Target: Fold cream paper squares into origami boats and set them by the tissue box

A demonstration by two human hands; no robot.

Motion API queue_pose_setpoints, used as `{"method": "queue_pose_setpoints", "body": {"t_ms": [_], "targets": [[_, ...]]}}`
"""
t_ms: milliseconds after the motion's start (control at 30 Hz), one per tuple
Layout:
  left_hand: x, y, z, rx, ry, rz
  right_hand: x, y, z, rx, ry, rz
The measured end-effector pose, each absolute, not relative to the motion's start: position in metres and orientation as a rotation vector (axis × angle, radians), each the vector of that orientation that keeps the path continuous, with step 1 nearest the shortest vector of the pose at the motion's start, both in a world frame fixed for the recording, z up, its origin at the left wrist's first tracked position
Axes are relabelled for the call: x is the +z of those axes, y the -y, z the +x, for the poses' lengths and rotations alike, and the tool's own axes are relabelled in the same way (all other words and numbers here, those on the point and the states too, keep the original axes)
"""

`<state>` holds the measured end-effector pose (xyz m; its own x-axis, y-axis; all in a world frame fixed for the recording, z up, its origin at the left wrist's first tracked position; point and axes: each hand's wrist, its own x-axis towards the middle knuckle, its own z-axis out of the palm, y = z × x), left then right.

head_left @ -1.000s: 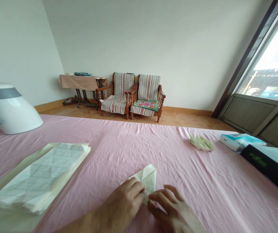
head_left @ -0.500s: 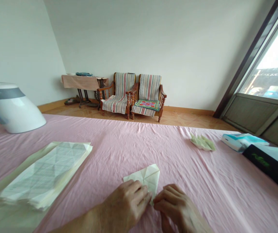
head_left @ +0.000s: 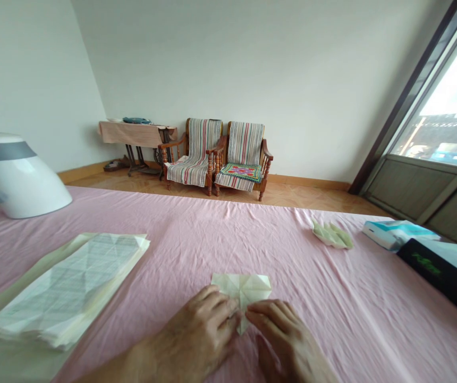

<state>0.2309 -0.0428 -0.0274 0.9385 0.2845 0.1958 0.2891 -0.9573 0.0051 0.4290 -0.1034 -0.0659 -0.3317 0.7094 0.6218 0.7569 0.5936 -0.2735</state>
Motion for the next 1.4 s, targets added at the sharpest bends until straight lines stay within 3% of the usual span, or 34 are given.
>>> {"method": "queue_pose_setpoints", "body": {"t_ms": [233,700,833,1400], "targets": [[-0.013,0.053,0.23,-0.293,0.501,-2.931,-0.083,0.092,0.439,-0.28,2.342,-1.185],[-0.014,0.049,0.223,-0.344,0.462,-2.991,-0.094,0.083,0.431,-0.593,2.236,-1.354],[-0.023,0.048,0.221,-0.397,0.461,-3.042,-0.095,0.087,0.432,-0.569,2.283,-1.147],[-0.007,0.052,0.214,-0.395,1.028,-3.047,-0.068,0.095,0.423,-0.599,2.518,-1.205]]}}
